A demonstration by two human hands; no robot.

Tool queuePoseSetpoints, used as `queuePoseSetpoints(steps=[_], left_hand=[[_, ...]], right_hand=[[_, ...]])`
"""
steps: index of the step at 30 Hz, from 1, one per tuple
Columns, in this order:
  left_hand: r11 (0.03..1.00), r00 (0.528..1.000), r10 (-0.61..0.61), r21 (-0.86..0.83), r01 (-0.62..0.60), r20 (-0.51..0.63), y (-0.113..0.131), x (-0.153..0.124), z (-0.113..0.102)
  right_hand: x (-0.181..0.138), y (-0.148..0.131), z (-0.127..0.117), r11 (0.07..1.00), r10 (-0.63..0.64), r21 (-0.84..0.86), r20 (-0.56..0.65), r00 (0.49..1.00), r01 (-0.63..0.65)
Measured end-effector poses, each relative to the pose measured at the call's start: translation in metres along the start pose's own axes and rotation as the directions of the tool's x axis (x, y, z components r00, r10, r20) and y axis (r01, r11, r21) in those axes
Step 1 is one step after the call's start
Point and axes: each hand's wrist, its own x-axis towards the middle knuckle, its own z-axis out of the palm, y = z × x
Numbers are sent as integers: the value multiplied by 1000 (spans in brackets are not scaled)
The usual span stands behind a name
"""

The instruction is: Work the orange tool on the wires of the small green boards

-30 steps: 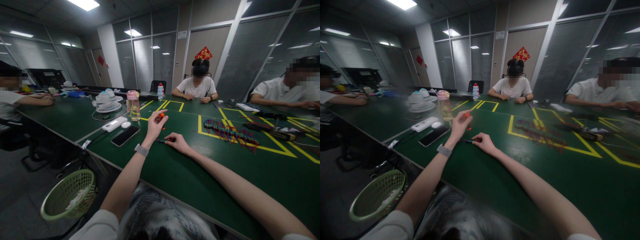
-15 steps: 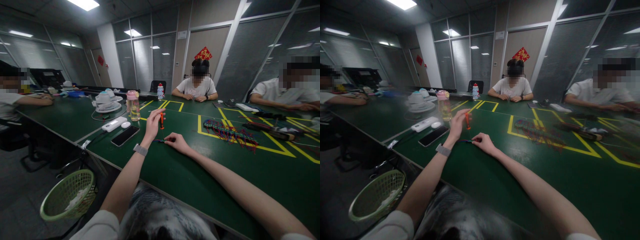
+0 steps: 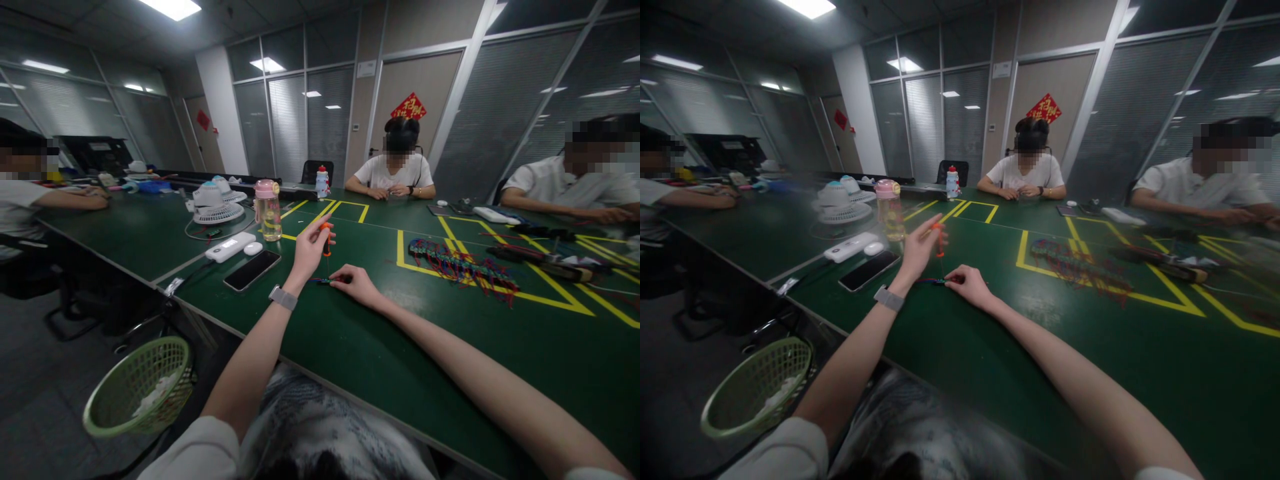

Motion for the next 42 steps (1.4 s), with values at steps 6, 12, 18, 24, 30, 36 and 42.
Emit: queuePoseSetpoints(steps=[6,12,18,24,30,36,42], left_hand=[[987,990,106,128,-94,-89,1,0,-3],[999,999,28,29,-27,-46,-3,0,0],[984,992,110,150,-100,-57,1,1,-2],[999,1000,-10,-38,10,-10,0,1,1],[984,992,113,147,-104,-51,3,-1,1],[999,999,3,-37,-4,-32,-4,2,0],[971,985,138,211,-114,-100,-1,1,-3]], right_hand=[[0,0,1,1000,-1,18,0,1000,1],[0,-2,1,1000,12,6,-1,1000,-12],[0,-1,1,1000,-5,-13,9,1000,5],[-1,0,0,1000,-14,-13,11,1000,14],[0,-2,0,999,-9,-31,14,1000,10],[-1,-3,-1,1000,-2,-14,16,1000,2],[-1,-2,-1,1000,-3,-14,20,1000,3]])
